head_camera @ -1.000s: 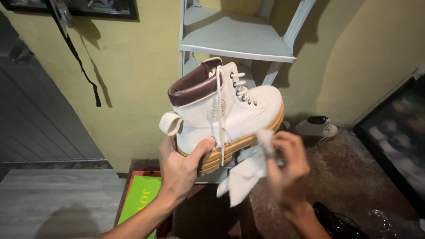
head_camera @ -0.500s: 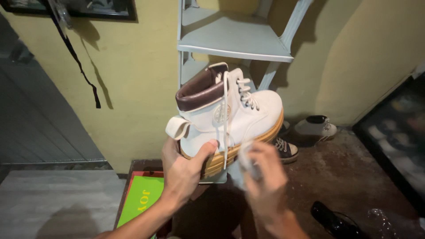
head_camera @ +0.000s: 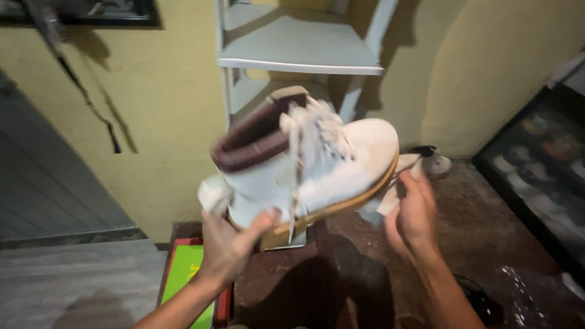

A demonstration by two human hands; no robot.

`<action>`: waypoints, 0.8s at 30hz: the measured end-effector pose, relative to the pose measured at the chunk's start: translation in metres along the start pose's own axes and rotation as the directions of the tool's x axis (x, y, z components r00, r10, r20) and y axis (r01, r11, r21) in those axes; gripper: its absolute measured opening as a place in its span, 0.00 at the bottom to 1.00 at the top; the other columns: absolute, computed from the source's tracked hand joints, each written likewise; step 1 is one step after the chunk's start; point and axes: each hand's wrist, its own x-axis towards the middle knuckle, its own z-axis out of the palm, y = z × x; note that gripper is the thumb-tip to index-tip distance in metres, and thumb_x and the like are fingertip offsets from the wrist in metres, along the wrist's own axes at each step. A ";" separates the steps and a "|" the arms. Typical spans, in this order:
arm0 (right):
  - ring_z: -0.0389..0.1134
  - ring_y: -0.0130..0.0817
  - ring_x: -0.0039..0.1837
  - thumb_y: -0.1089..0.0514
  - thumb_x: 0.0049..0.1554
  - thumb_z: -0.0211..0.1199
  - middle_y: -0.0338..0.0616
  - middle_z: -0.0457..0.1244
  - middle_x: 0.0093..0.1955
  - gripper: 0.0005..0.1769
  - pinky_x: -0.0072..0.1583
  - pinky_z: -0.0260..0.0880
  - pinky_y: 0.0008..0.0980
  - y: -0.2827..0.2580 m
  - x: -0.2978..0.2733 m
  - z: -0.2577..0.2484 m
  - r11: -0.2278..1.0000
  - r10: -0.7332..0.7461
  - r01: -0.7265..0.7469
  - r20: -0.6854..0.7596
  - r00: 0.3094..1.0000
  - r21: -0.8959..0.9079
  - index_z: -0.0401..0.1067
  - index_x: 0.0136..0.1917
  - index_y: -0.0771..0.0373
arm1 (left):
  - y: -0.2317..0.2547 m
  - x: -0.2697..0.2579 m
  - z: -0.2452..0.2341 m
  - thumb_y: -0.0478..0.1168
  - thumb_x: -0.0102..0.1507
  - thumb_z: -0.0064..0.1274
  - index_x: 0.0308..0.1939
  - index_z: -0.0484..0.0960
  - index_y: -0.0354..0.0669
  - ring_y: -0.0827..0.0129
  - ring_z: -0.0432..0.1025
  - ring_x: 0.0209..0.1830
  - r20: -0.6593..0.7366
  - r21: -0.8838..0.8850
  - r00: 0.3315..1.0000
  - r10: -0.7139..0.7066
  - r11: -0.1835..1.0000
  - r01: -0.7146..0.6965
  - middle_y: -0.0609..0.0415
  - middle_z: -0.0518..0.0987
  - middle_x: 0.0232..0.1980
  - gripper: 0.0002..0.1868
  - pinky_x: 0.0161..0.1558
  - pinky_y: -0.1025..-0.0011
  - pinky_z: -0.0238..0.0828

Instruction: The person wipes a black leather shoe with a white cloth, rotating it to clean the upper, sides, and sole. The person then picks up a white high-top boot and wipes its upper and sole with the same cloth.

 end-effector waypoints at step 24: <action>0.69 0.33 0.61 0.56 0.65 0.50 0.48 0.66 0.61 0.21 0.65 0.71 0.40 -0.003 -0.001 -0.005 0.997 0.045 -0.047 -0.026 0.999 -0.068 0.66 0.69 0.65 | -0.003 0.023 -0.018 0.33 0.55 0.60 0.67 0.68 0.31 0.50 0.68 0.71 0.542 0.336 0.713 0.445 0.662 -0.670 0.41 0.72 0.69 0.36 0.72 0.53 0.60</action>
